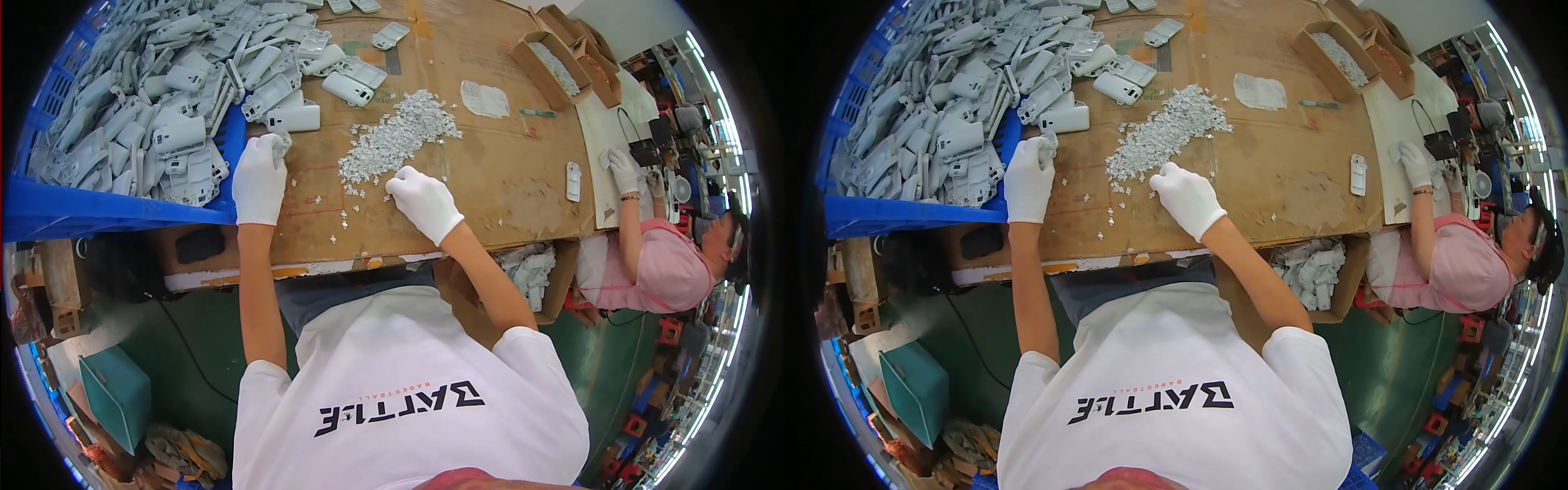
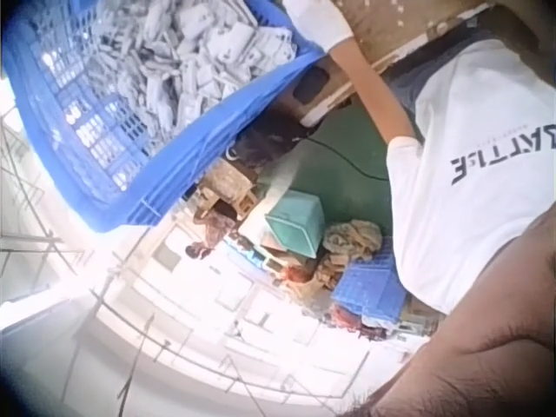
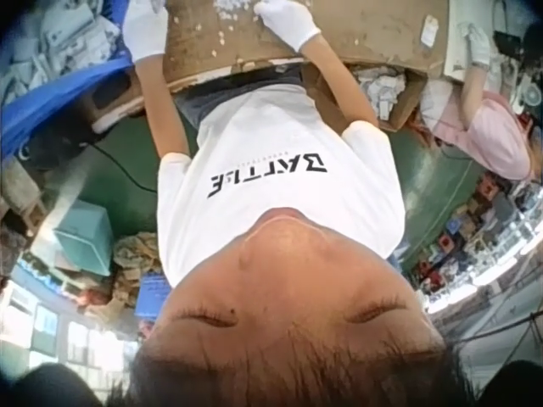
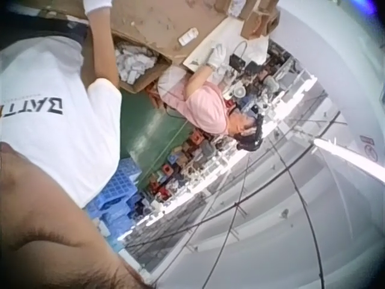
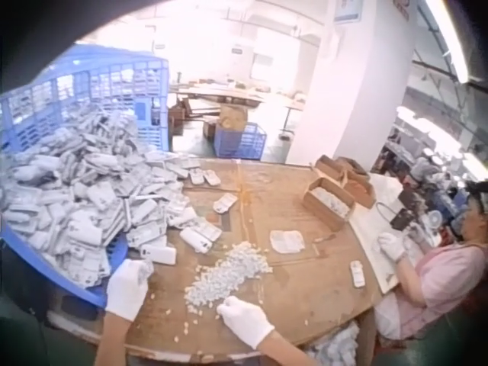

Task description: The person assembles plastic components into electronic device housings by hand at a workbench.

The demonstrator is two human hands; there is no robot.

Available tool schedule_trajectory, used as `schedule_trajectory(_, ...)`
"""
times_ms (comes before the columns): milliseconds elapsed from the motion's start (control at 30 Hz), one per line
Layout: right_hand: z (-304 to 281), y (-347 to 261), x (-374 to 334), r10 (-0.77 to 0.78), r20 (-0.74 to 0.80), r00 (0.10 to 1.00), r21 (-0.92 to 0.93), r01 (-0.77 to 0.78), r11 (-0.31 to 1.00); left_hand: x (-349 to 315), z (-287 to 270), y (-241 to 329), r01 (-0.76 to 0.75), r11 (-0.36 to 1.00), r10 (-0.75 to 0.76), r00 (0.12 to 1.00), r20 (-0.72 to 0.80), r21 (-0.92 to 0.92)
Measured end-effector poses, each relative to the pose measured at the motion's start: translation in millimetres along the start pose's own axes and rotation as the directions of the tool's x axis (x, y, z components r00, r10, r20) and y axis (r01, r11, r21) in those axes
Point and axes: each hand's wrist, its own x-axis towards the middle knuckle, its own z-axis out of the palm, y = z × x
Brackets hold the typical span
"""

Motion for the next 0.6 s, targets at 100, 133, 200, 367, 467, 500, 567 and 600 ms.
schedule_trajectory(100, -6.7, -5.2, 4.9, 0.113, 0.164, 0.98, -0.122, -0.094, 0.988, -1.8, -14.5, 18.1, 0.029, 0.922, -0.02, 0.999, 0.027, -0.385)
schedule_trajectory(133, -10.0, -4.7, 3.7, 0.143, 0.188, 0.972, -0.13, -0.12, 0.984, -1.0, -15.0, 27.4, -0.007, 0.862, -0.023, 0.998, -0.052, -0.508)
schedule_trajectory(200, -11.5, -1.4, -1.3, 0.202, 0.197, 0.959, -0.16, -0.172, 0.972, -2.2, -21.3, 44.9, 0.22, 0.497, -0.169, 0.973, 0.156, -0.839)
schedule_trajectory(367, -1.1, -11.9, -1.9, 0.1, -0.056, 0.993, 0.018, -0.099, 0.995, -24.3, -20.5, 55.1, 0.334, -0.57, -0.089, 0.883, 0.461, -0.75)
schedule_trajectory(467, -23.2, -36.4, -3.9, 0.104, -0.184, 0.977, 0.223, -0.062, 0.973, -25.8, -16.5, 65.5, 0.04, 0.863, 0.128, 0.948, 0.293, -0.504)
schedule_trajectory(500, -32.1, -44.7, -6.7, 0.203, -0.22, 0.954, 0.411, -0.098, 0.906, -28.6, -20.4, 80.8, 0.351, 0.544, -0.005, 0.91, 0.415, -0.762)
schedule_trajectory(567, -36.1, -58.2, -16.0, 0.446, -0.123, 0.886, 0.731, -0.223, 0.645, -35.7, -7.2, 104.4, 0.463, 0.349, -0.18, 0.886, 0.426, -0.815)
schedule_trajectory(600, -38.3, -62.1, -16.6, 0.523, -0.085, 0.848, 0.853, -0.21, 0.478, -39.4, -0.7, 116.3, 0.335, 0.548, -0.189, 0.942, 0.277, -0.766)
